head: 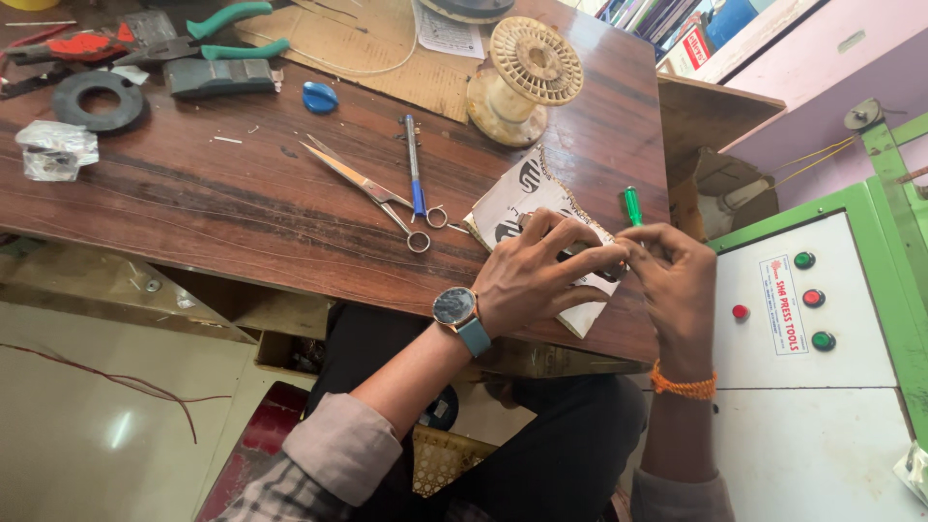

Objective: The person sits at a workbench and works on a small electric motor armature, holding it in one hand while fitting and pressing components onto it with the other hand over a printed paper on the bench. They repeatedly turn the component and press parts into place by hand throughout the episode.

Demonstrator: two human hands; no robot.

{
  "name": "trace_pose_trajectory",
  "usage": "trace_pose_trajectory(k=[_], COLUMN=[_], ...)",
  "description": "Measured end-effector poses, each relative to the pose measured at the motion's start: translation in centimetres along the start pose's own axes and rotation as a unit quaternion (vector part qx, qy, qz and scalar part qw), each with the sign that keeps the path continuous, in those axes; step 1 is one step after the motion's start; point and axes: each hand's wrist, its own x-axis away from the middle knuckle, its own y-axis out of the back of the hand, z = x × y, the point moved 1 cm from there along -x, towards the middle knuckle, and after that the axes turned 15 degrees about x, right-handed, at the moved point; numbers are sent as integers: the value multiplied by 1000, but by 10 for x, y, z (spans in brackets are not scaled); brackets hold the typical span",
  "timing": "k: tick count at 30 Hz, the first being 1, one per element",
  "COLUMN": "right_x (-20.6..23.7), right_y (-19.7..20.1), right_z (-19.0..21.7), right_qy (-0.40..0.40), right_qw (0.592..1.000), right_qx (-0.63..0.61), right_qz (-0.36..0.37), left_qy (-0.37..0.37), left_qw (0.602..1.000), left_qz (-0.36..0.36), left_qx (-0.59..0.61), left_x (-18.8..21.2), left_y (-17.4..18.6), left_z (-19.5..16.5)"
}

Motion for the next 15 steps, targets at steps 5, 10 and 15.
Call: trace_pose_trajectory(k=[5, 10, 15], right_x=[26, 53, 63], right_y=[4, 0, -20], right_z=[-11, -14, -14], right_qy=[19, 66, 115], right_qw=[996, 992, 971], right_qx=[65, 80, 168], right_qz=[-60, -75, -125], left_qy=[7, 36, 39], left_qw=[999, 999, 999], left_qz=[-26, -13, -8], left_qx=[-30, -12, -8], left_x=[0, 0, -1], left_y=[0, -1, 2], left_z=[-1, -2, -2])
